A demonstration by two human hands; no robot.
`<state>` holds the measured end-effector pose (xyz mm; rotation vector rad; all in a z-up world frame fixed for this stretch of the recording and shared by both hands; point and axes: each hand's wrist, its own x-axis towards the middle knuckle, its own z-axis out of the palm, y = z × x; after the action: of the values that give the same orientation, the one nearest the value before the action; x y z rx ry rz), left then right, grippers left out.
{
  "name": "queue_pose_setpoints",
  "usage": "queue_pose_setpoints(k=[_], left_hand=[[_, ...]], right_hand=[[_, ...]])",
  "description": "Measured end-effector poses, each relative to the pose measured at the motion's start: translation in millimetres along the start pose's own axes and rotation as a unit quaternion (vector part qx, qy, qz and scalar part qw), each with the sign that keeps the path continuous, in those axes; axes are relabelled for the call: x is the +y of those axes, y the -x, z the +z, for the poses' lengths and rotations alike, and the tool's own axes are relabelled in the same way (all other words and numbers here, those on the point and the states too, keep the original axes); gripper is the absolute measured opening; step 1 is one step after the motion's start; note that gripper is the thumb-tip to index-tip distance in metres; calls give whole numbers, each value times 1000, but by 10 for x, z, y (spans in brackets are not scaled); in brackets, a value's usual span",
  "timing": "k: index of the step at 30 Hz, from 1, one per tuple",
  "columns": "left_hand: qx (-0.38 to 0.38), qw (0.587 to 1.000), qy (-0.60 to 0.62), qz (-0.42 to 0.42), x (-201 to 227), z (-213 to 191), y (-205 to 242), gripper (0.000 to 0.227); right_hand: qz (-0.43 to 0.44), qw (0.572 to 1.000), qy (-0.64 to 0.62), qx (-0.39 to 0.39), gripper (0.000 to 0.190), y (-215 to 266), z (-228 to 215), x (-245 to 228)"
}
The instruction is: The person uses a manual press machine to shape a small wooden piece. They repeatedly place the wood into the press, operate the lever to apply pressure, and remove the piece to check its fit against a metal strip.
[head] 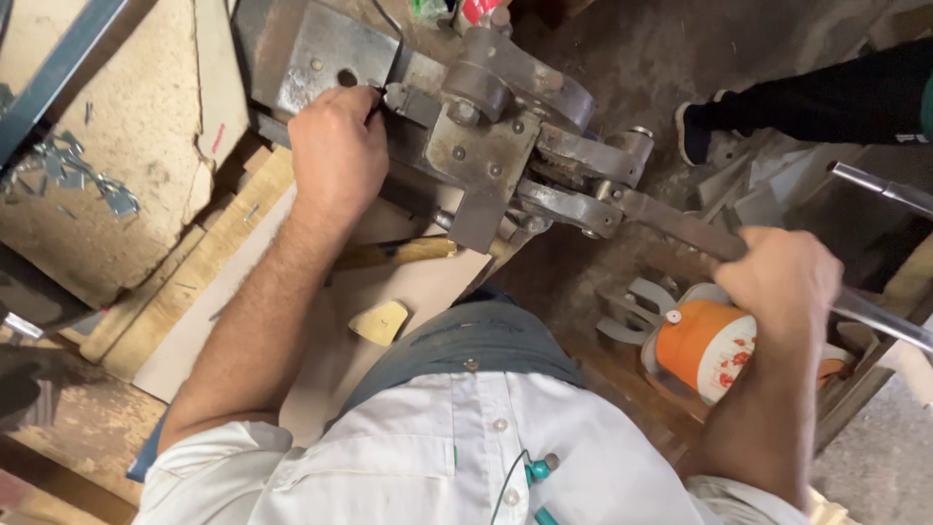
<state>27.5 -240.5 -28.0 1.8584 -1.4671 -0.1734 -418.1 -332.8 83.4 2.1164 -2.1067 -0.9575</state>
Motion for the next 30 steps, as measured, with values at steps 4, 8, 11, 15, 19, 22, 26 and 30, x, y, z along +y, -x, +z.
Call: queue_pose_setpoints(k=[4, 8, 11, 15, 19, 22, 26, 30], left_hand=[[-5, 1000, 9, -4, 10, -39, -3, 15], [-21, 1000, -4, -10, 17, -76, 60, 18], [-21, 1000, 3, -2, 23, -71, 2, 23], [-36, 999, 16, -11, -30, -56, 17, 23], [-38, 999, 18, 0, -15, -96, -21, 30], [-41, 999, 12, -17, 7, -133, 2, 34], [-51, 999, 9, 1, -12, -184, 37, 40], [-81, 996, 13, -47, 33, -220, -4, 44]], right_hand=[[8, 1000, 3, -11, 44, 71, -133, 5], [-27, 999, 26, 8, 49, 59, -158, -123], [-33, 999, -4, -25, 43, 34, -220, -161], [-1, 999, 7, -41, 42, 104, -265, -135], [-24, 999, -18, -34, 39, 60, -210, -131], [13, 1000, -14, -21, 41, 74, -255, -132], [-28, 999, -41, -11, 33, 34, -159, -154], [-11, 1000, -6, -6, 40, 3, -239, -119]])
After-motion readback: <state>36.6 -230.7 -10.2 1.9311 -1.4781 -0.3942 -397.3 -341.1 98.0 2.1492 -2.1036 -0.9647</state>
